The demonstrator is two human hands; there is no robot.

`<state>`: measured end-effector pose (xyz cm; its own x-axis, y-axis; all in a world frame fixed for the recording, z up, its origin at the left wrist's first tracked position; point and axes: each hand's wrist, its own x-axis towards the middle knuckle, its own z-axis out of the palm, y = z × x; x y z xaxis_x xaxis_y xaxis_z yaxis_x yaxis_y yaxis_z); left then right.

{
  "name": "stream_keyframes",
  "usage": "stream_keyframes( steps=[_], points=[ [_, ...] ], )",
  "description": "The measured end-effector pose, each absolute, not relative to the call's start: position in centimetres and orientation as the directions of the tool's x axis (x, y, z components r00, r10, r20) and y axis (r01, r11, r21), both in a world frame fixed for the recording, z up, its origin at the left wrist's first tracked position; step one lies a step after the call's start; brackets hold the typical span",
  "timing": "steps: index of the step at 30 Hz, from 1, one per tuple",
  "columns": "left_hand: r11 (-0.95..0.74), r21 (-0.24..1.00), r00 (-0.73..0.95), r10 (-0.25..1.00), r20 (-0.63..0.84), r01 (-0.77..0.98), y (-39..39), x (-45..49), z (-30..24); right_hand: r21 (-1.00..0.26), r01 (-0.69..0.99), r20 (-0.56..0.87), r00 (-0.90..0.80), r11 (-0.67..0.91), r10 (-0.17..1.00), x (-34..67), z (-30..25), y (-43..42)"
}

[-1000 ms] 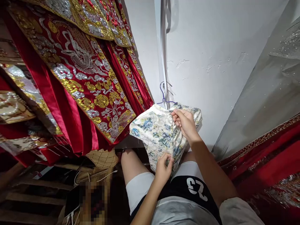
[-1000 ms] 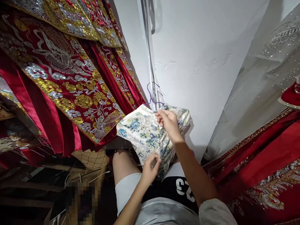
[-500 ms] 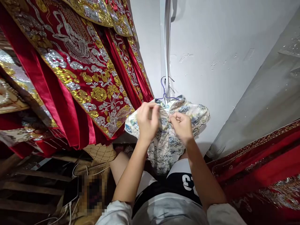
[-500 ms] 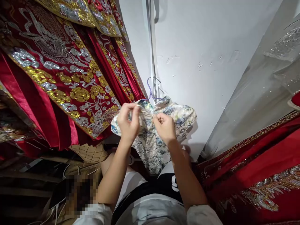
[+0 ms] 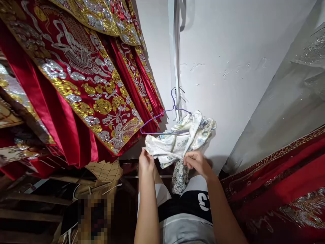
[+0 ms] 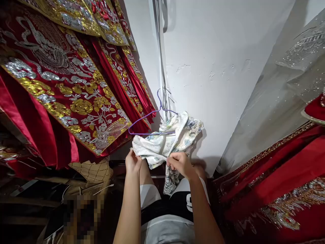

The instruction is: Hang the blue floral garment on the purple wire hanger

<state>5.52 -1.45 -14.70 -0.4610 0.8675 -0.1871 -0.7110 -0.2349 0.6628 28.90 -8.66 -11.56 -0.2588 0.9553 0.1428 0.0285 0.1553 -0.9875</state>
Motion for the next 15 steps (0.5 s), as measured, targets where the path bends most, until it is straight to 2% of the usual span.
stream_keyframes(
  steps=[3,6,8,12,15],
  points=[
    [-0.235,0.645,-0.390,0.914,-0.107,-0.727,-2.0,7.2,-14.2,-0.988,0.149,-0.035,-0.449,0.036,0.893,28.7,-11.8,-9.0],
    [-0.189,0.681,-0.218,0.975,0.044,-0.707,-3.6,8.5,-12.4,-0.979,0.204,-0.101,-0.467,-0.005,0.878,28.1,-13.1,-8.8],
    [-0.171,0.732,-0.116,0.985,0.126,-0.659,-5.0,9.4,-11.2,-0.983,0.182,-0.054,-0.394,0.021,0.918,27.8,-13.8,-8.5],
    [-0.255,0.845,0.100,0.936,0.338,-0.470,-7.9,11.7,-9.1,-0.994,0.043,0.095,-0.067,0.098,0.993,27.9,-13.8,-8.4],
    [-0.405,0.893,0.363,0.816,0.449,-0.195,-9.9,13.3,-7.8,-0.985,-0.169,0.052,-0.056,0.041,0.997,28.1,-12.6,-8.8]
  ],
)
